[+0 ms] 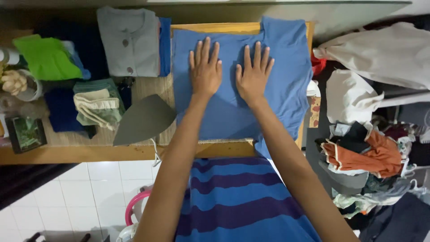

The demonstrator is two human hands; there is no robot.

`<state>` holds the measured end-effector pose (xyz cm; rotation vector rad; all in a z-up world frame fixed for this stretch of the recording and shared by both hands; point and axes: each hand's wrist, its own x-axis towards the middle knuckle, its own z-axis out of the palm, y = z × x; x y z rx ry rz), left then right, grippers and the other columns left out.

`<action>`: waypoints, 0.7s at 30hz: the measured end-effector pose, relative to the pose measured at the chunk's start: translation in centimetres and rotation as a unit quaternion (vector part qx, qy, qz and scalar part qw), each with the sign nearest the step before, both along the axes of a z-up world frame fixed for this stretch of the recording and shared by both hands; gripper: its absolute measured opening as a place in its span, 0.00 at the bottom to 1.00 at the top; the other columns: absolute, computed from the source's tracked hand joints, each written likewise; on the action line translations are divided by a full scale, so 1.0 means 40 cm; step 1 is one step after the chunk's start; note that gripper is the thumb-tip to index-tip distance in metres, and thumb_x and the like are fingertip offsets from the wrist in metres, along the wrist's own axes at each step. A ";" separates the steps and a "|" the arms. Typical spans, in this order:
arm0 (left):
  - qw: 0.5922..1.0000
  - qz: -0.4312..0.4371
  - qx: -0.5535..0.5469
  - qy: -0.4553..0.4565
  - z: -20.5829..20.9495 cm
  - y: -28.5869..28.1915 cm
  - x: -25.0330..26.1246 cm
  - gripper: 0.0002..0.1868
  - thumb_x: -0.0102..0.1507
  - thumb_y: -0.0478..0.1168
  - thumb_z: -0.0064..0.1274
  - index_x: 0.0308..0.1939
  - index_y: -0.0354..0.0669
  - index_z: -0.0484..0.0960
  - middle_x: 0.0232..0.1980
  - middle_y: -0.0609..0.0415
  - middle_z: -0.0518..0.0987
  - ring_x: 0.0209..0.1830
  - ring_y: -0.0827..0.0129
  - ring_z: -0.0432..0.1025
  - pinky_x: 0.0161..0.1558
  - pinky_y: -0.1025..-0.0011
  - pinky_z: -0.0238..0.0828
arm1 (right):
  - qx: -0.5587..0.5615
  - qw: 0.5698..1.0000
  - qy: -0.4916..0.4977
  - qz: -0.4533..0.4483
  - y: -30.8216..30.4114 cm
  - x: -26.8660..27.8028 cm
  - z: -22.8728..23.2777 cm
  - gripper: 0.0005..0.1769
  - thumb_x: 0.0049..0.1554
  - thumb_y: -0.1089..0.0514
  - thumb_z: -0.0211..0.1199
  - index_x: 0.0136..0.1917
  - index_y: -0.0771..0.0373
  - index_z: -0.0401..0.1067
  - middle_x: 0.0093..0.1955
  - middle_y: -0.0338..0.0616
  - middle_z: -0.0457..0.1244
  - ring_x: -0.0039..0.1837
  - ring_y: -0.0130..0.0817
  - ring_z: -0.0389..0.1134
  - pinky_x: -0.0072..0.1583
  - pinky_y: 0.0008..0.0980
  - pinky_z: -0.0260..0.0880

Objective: Ironing a blue t-shirt on a wooden table.

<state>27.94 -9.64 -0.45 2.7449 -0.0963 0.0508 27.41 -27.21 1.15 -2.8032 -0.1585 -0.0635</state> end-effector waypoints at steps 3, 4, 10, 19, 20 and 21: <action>1.000 0.008 0.003 0.002 0.013 0.003 -0.001 0.31 0.73 0.49 0.45 0.80 0.53 0.61 0.84 0.48 0.49 0.84 0.49 0.44 0.79 0.44 0.37 | -0.039 0.999 0.005 -0.029 -0.050 -0.007 -0.002 0.35 0.67 0.44 0.55 0.82 0.56 0.57 0.86 0.54 0.40 0.85 0.62 0.36 0.78 0.68 0.33; 1.000 0.002 0.002 0.001 0.014 0.002 -0.001 0.31 0.73 0.49 0.45 0.80 0.53 0.61 0.84 0.48 0.49 0.84 0.49 0.44 0.79 0.44 0.37 | -0.041 0.999 0.005 -0.034 -0.072 -0.007 -0.009 0.35 0.67 0.44 0.55 0.82 0.56 0.57 0.86 0.54 0.40 0.85 0.62 0.36 0.78 0.68 0.33; 0.999 0.011 0.027 -0.018 0.012 -0.044 -0.025 0.32 0.72 0.47 0.48 0.80 0.47 0.61 0.83 0.43 0.49 0.83 0.45 0.43 0.78 0.42 0.35 | -0.026 0.996 -0.021 -0.079 -0.192 -0.040 -0.044 0.37 0.70 0.42 0.54 0.85 0.60 0.52 0.87 0.57 0.38 0.86 0.61 0.37 0.80 0.67 0.34; 0.987 -0.155 -0.030 0.012 0.069 -0.191 -0.185 0.36 0.67 0.47 0.53 0.76 0.40 0.62 0.83 0.44 0.53 0.84 0.51 0.47 0.80 0.45 0.40 | -0.037 0.996 0.005 -0.078 -0.238 -0.122 -0.001 0.37 0.67 0.42 0.55 0.83 0.58 0.54 0.86 0.57 0.41 0.85 0.59 0.39 0.78 0.67 0.36; 0.988 -0.154 -0.024 0.011 0.072 -0.193 -0.188 0.35 0.67 0.48 0.52 0.77 0.41 0.62 0.82 0.46 0.53 0.83 0.51 0.47 0.79 0.45 0.40 | -0.040 0.996 0.000 -0.083 -0.261 -0.124 0.001 0.37 0.68 0.42 0.55 0.83 0.58 0.54 0.86 0.57 0.40 0.85 0.59 0.39 0.79 0.66 0.36; 0.988 -0.154 -0.018 0.010 0.074 -0.194 -0.192 0.35 0.68 0.48 0.51 0.77 0.42 0.62 0.82 0.47 0.54 0.83 0.52 0.47 0.79 0.45 0.40 | -0.043 0.995 -0.005 -0.089 -0.283 -0.127 0.003 0.36 0.69 0.42 0.54 0.84 0.59 0.54 0.86 0.58 0.40 0.85 0.58 0.39 0.79 0.66 0.35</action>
